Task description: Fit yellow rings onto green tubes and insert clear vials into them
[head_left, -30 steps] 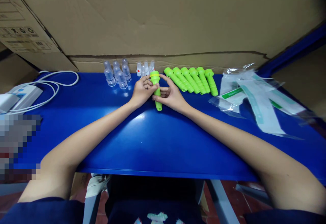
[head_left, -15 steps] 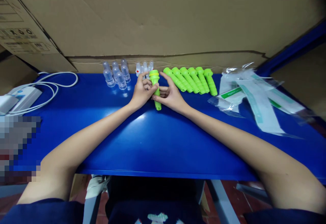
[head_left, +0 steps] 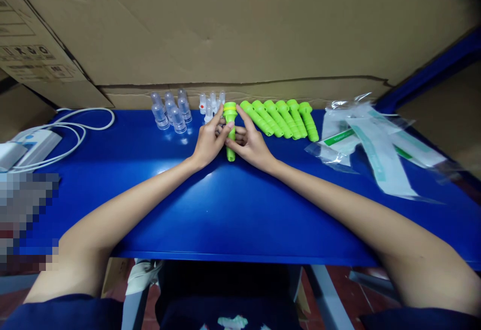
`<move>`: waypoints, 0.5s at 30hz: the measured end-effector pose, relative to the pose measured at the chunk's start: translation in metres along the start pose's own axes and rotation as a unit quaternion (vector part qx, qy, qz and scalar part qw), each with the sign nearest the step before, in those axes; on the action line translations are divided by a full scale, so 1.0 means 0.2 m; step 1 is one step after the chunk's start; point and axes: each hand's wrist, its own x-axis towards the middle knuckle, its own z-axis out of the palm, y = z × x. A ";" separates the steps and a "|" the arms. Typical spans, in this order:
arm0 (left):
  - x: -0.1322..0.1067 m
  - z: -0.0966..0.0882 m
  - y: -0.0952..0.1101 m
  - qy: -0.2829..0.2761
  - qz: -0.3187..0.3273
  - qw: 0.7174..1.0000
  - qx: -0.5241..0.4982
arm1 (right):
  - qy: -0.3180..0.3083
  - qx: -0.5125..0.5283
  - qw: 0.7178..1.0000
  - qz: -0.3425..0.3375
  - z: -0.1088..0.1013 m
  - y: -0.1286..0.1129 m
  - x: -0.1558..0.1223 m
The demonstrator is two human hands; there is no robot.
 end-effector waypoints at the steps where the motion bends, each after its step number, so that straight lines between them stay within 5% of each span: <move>1: 0.00 0.00 0.00 -0.002 -0.001 1.000 0.001 | 0.001 0.002 1.000 0.000 0.00 0.01 0.00; 15: 0.01 0.02 -0.05 0.007 0.020 0.999 -0.042 | 0.015 0.016 0.999 -0.028 0.00 0.07 0.02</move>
